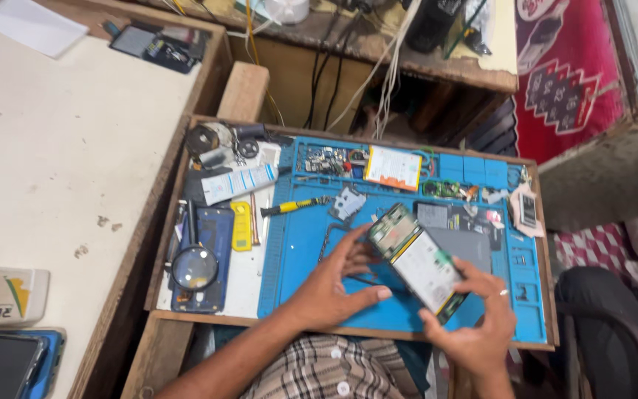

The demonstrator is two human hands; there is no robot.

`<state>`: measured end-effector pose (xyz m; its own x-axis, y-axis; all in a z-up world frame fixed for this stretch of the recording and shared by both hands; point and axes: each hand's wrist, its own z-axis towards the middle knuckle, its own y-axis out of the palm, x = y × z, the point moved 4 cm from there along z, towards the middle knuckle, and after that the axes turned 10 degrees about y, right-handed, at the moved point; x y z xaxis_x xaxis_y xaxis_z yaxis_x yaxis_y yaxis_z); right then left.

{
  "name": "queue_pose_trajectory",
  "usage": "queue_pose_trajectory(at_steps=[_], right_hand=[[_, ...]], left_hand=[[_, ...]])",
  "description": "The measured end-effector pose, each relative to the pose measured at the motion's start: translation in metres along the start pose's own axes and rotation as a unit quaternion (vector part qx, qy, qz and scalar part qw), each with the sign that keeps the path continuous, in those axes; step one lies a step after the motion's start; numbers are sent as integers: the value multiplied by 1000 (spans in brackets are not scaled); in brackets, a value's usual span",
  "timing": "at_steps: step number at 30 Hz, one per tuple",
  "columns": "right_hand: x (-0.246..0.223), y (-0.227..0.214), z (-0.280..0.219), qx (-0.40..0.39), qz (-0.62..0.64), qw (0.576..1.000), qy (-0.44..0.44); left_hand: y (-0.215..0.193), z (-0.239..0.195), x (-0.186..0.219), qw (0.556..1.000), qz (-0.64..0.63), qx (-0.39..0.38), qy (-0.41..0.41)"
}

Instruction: The person connects a white charging cable to a smartphone with a cracked screen and rubber bands, then disconnects it. They place the phone down and pick up a disassembled phone, removing a black adhesive strip from the back cover and setting it aside.

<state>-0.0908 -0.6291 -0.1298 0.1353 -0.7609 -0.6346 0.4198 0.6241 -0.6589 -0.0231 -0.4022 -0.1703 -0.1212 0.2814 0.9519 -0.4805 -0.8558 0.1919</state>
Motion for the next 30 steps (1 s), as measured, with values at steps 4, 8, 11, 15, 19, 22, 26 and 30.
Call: queue_pose_trajectory(at_steps=[4, 8, 11, 15, 19, 22, 26, 30], right_hand=[[-27, 17, -2, 12, 5, 999, -49], [-37, 26, -9, -3, 8, 998, -61], [-28, 30, -2, -22, 85, 996, 26], [-20, 29, -1, -28, 54, 992, 115], [-33, 29, 19, -59, 66, 993, 73], [-37, 34, 22, -98, 59, 990, 84], [-38, 44, 15, -100, 85, 987, 95], [-40, 50, 9, -77, 60, 991, 87]], left_hand=[[17, 7, -27, 987, -154, 29, -47], [11, 4, -38, 978, -191, 77, -20], [7, 1, -45, 980, -178, 85, -31], [9, -13, -57, 986, -155, 50, -43], [8, -14, -55, 990, -141, 5, -13], [5, -17, -61, 993, -121, 14, -9], [-1, -20, -66, 989, -138, 48, -3], [3, -18, -50, 993, -91, 52, 54]])
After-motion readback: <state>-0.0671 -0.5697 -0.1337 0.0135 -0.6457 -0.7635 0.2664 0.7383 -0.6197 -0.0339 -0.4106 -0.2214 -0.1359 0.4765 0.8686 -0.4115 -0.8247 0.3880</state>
